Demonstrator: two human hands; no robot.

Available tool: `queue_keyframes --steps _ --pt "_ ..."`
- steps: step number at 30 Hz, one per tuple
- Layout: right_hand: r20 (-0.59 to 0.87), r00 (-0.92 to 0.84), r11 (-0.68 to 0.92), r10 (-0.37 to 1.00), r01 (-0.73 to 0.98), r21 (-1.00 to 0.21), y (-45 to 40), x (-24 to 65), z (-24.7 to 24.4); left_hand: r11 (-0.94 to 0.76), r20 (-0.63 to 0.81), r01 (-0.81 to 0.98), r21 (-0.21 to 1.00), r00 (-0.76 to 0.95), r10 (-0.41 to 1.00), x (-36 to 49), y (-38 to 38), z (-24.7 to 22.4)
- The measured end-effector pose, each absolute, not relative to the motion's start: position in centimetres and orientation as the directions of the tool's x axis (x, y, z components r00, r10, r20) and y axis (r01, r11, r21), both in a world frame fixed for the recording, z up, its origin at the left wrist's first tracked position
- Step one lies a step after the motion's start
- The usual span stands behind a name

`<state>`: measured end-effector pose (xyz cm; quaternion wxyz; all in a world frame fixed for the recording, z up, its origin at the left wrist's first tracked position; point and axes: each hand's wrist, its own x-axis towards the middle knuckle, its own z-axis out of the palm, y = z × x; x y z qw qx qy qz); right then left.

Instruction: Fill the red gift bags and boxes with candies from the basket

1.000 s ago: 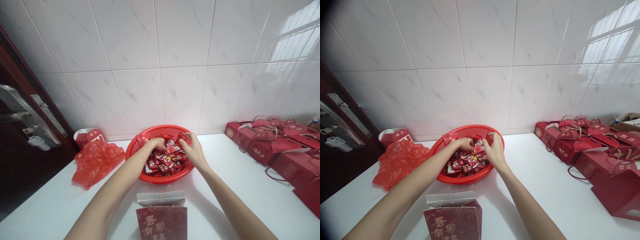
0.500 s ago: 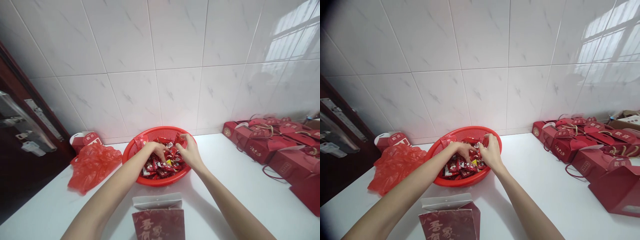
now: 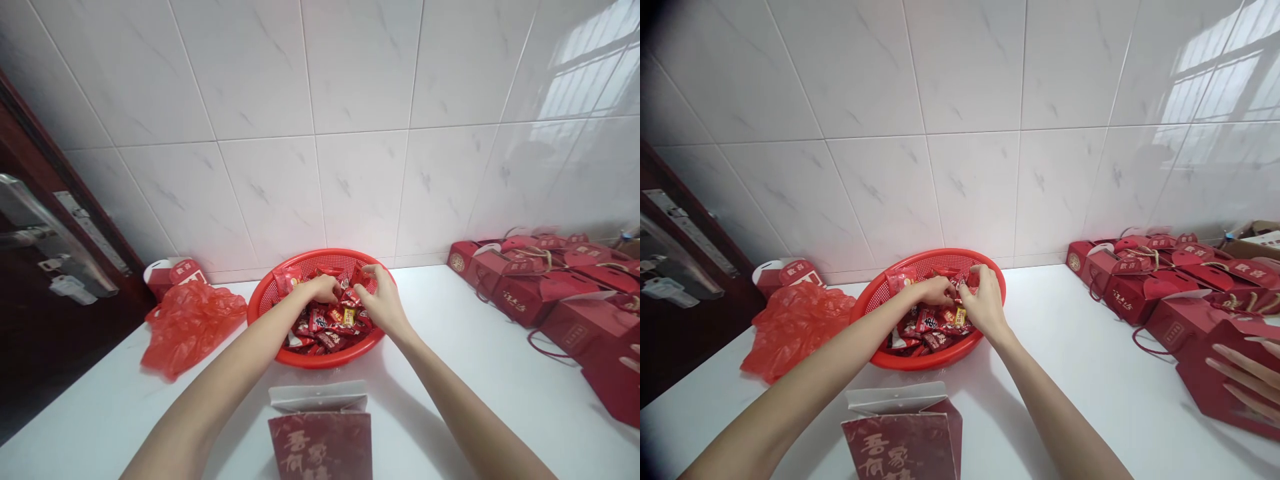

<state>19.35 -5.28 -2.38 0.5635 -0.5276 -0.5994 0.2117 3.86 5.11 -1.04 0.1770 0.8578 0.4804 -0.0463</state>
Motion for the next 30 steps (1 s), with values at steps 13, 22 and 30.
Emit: queue_keyframes --steps 13,22,30 --pt "0.416 0.201 0.332 0.887 0.349 -0.876 -5.2 19.3 -2.3 -0.231 -0.167 0.526 0.818 0.603 0.780 1.6 6.1 1.2" --pt "0.308 -0.015 0.308 0.951 0.031 -0.951 -5.6 19.4 -1.6 -0.118 0.105 -0.007 0.993 0.514 0.851 2.8 1.4 3.7" --pt "0.308 0.001 0.306 0.951 -0.106 -0.946 -5.4 19.8 -1.4 -0.024 0.064 -0.105 0.994 0.399 0.915 2.5 -1.0 4.1"
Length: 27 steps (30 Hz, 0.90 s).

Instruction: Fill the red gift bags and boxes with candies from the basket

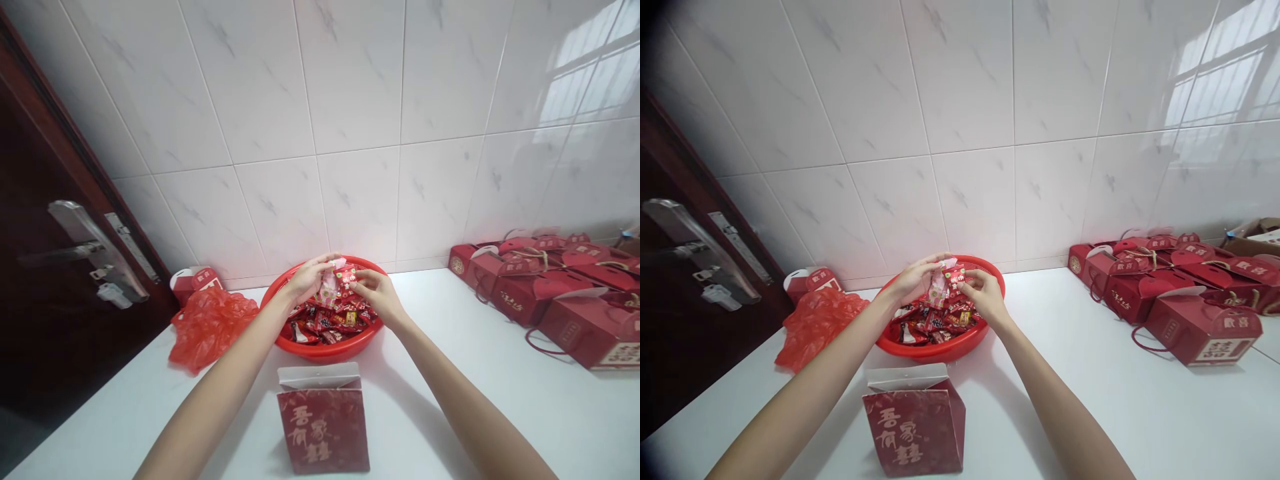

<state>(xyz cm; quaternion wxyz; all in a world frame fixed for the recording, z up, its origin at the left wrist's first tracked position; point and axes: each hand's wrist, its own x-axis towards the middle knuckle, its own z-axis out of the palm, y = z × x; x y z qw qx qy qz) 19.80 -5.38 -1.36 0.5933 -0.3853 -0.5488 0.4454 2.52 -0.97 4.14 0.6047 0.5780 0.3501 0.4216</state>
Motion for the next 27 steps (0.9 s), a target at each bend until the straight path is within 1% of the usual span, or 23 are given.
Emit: queue_keyframes --steps 3,5,7,10,13,17,20,22,24,27 --pt "0.333 0.080 0.342 0.939 -0.151 -0.927 -4.9 19.8 -1.7 -0.037 0.061 -0.083 0.996 0.307 0.950 1.9 -0.8 4.0" --pt "0.352 0.122 0.367 0.928 -0.138 -0.920 -4.6 19.8 -2.0 -0.060 0.083 -0.093 0.994 0.268 0.960 1.6 -0.9 3.9" --pt "0.365 0.142 0.381 0.920 -0.103 -0.919 -4.4 19.8 -2.4 -0.081 0.106 -0.107 0.991 0.250 0.962 1.5 -1.2 3.9" --pt "0.366 0.166 0.381 0.916 -0.068 -0.922 -4.2 19.8 -2.6 -0.101 0.114 -0.065 0.993 0.264 0.958 1.7 -1.6 3.9" --pt "0.351 0.154 0.357 0.924 -0.010 -0.934 -4.4 19.7 -2.4 -0.150 0.160 -0.060 0.987 0.249 0.955 1.9 -1.7 4.0" --pt "0.369 0.088 0.364 0.925 0.066 -0.929 -5.2 19.7 -1.4 -0.172 0.203 -0.158 0.972 0.211 0.956 2.4 -2.0 4.4" --pt "0.353 0.000 0.353 0.936 0.025 -0.935 -5.8 19.8 -0.7 -0.140 0.190 -0.188 0.972 0.282 0.940 3.5 -2.6 4.6" --pt "0.357 -0.111 0.352 0.928 -0.060 -0.934 -6.1 19.9 -0.4 -0.123 0.185 -0.181 0.976 0.379 0.907 4.5 -2.9 4.7" --pt "0.384 -0.179 0.364 0.906 -0.138 -0.921 -6.2 19.9 -0.3 -0.143 0.199 -0.154 0.978 0.462 0.864 5.4 -2.9 4.6" --pt "0.399 -0.140 0.375 0.906 -0.171 -0.911 -6.0 19.9 -0.5 -0.206 0.217 -0.075 0.976 0.483 0.849 5.7 -1.9 4.4"
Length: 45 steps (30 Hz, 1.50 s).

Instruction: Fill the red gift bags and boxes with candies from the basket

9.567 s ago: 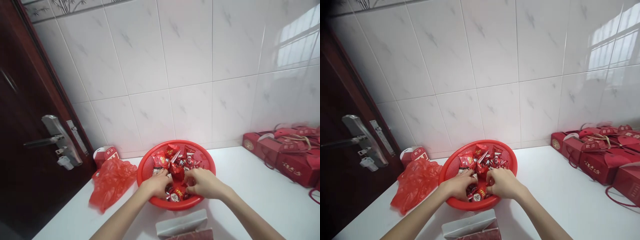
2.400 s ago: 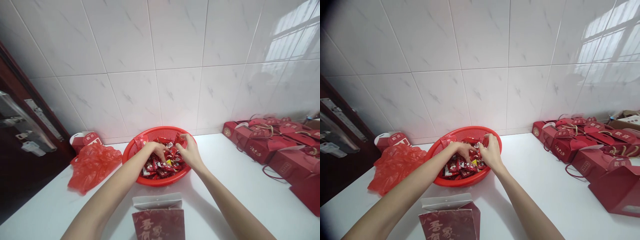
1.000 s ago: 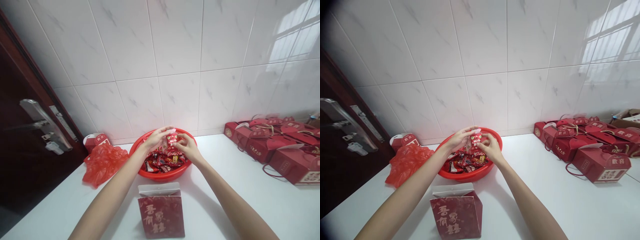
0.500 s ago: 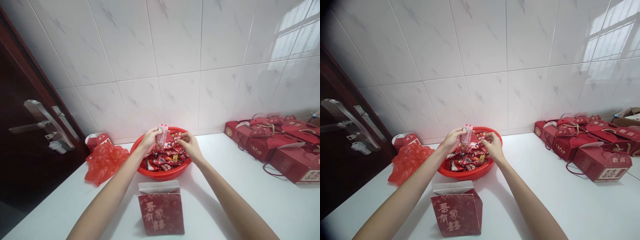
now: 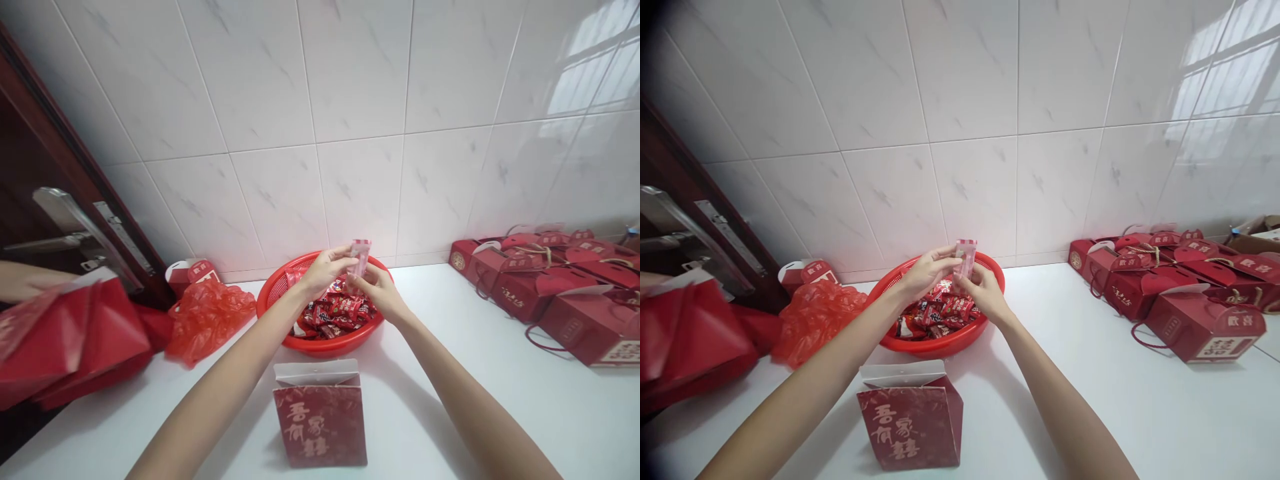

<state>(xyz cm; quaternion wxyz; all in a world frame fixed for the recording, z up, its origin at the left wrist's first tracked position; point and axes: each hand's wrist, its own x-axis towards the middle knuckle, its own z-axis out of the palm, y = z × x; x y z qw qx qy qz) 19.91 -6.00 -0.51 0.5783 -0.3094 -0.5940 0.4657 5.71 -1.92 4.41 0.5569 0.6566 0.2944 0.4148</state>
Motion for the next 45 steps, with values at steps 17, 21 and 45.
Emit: queue_keyframes --steps 17,21,45 --pt "0.227 0.149 0.262 0.962 -0.281 -0.923 -5.6 19.7 -0.6 -0.584 -0.332 0.809 0.065 0.570 0.752 4.1 3.8 0.0" --pt "0.244 0.165 0.282 0.956 -0.277 -0.919 -5.5 19.7 -0.6 -0.554 -0.361 0.832 0.027 0.525 0.771 4.6 4.2 -1.0" --pt "0.205 0.159 0.246 0.966 -0.305 -0.920 -4.6 19.7 -1.2 -0.086 -0.030 0.159 0.984 0.613 0.789 0.6 4.9 1.7"
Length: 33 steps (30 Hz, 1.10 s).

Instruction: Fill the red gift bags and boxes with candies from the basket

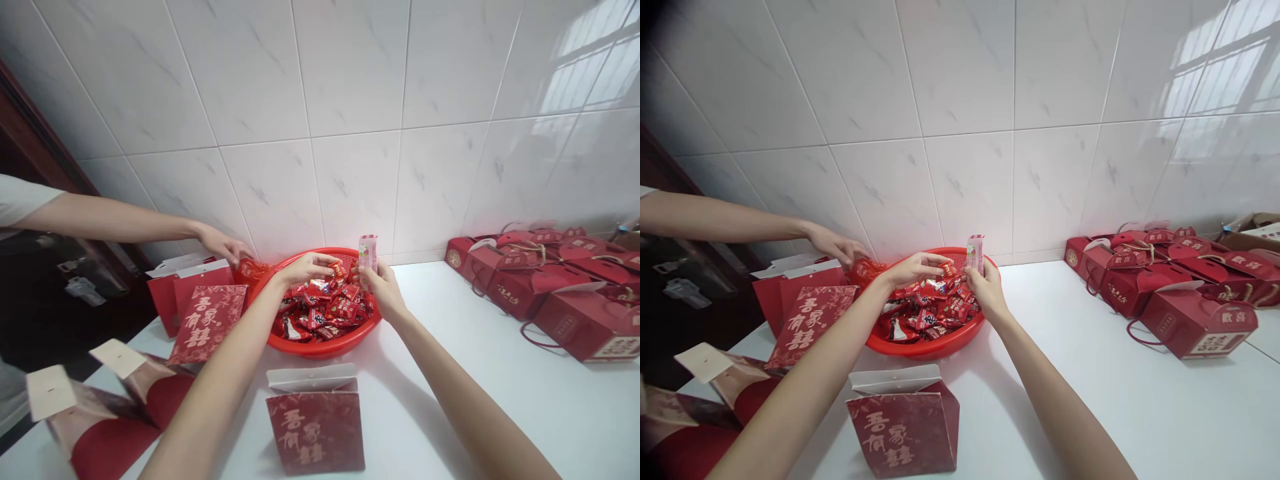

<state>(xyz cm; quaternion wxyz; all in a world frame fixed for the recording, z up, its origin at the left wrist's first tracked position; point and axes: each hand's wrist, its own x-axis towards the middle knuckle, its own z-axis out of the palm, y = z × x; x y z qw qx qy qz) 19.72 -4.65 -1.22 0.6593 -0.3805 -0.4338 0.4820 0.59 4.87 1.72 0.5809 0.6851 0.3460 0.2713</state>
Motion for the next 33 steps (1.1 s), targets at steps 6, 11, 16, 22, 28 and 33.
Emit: queue_keyframes --steps 6,11,16,22,28,33 --pt "0.174 0.120 0.204 0.977 -0.320 -0.925 -4.8 19.9 -1.0 -0.126 0.053 0.059 0.990 0.682 0.730 1.3 3.8 2.3" --pt "0.198 -0.012 0.181 0.980 -0.350 -0.919 -5.0 20.2 -0.8 -0.176 0.030 0.127 0.976 0.724 0.689 2.1 2.7 2.9" --pt "0.192 0.033 0.192 0.981 -0.337 -0.922 -4.7 20.1 -1.1 -0.215 0.048 0.136 0.967 0.731 0.680 2.1 2.5 3.2" --pt "0.210 0.119 0.235 0.970 -0.262 -0.936 -4.6 20.0 -1.1 -0.278 0.020 0.356 0.892 0.584 0.811 1.7 3.1 2.7" --pt "0.231 0.128 0.253 0.965 -0.200 -0.947 -5.0 19.9 -1.0 -0.347 -0.214 0.657 0.670 0.618 0.757 1.9 2.9 2.3" --pt "0.238 0.145 0.260 0.960 -0.163 -0.952 -5.0 19.9 -0.9 -0.361 -0.247 0.766 0.532 0.548 0.799 1.8 3.0 1.9"
